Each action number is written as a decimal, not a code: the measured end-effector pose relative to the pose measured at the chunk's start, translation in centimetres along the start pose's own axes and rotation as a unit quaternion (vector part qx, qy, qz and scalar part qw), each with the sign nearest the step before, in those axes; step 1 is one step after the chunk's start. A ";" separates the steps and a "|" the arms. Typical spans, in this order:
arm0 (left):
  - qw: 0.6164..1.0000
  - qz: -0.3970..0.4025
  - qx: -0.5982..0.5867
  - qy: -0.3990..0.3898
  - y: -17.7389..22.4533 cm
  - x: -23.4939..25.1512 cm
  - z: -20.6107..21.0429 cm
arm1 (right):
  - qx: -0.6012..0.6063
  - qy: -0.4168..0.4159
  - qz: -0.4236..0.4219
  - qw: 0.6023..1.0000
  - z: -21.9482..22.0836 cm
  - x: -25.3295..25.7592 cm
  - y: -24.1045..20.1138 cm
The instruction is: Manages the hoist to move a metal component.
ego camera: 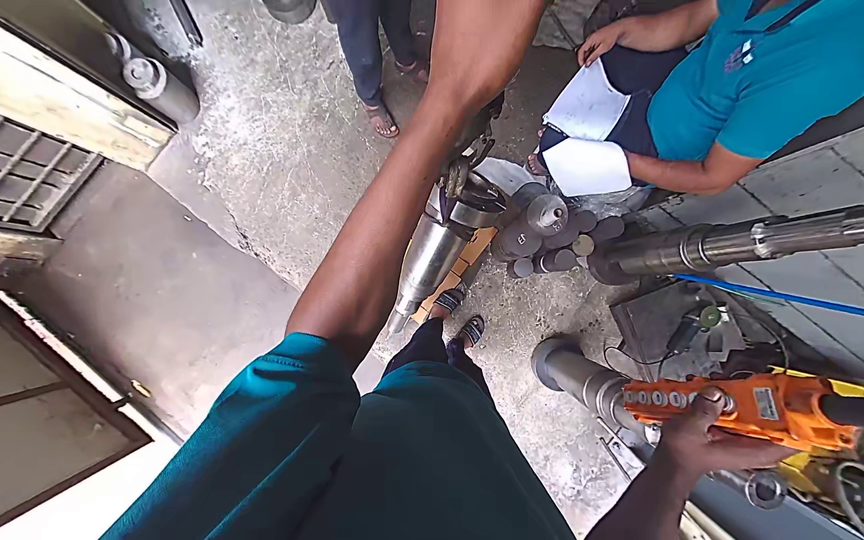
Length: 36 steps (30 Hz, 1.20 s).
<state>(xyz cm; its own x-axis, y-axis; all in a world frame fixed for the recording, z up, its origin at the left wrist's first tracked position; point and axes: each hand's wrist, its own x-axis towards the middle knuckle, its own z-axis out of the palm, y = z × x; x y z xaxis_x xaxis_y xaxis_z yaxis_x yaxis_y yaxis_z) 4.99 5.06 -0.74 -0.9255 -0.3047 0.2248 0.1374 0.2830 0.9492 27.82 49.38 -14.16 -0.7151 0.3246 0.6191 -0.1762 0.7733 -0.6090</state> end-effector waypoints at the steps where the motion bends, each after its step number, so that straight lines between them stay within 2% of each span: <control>1: 1.000 0.003 0.000 -0.004 -0.1 0.2 0.2 | -0.010 0.000 0.000 1.000 -0.1 0.0 0.0; 5: 1.000 -0.010 0.007 -0.007 -0.3 0.0 0.8 | -0.020 -0.004 -0.008 1.000 -0.9 -0.1 -0.2; 14: 0.999 0.042 -0.021 0.008 1.0 0.5 0.5 | -0.028 -0.001 -0.003 1.000 -0.6 0.1 -0.5; 20: 0.999 0.027 -0.020 -0.006 3.0 0.4 0.0 | -0.021 -0.005 0.008 1.000 -0.9 0.1 -1.0; 29: 0.999 0.006 0.011 0.031 5.6 0.9 -0.5 | -0.013 -0.010 -0.006 1.000 -1.4 -0.2 -0.5; 36: 0.999 -0.002 0.034 0.039 6.0 2.1 0.3 | -0.042 -0.017 0.000 0.999 -2.3 -0.7 -0.3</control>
<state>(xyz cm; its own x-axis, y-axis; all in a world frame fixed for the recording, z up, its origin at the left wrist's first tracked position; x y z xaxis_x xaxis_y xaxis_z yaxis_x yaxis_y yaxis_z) 3.81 6.35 5.34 -0.8954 -0.3747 0.2404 0.1076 0.3419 0.9336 29.95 50.15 -13.30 -0.7374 0.3076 0.6014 -0.1201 0.8164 -0.5648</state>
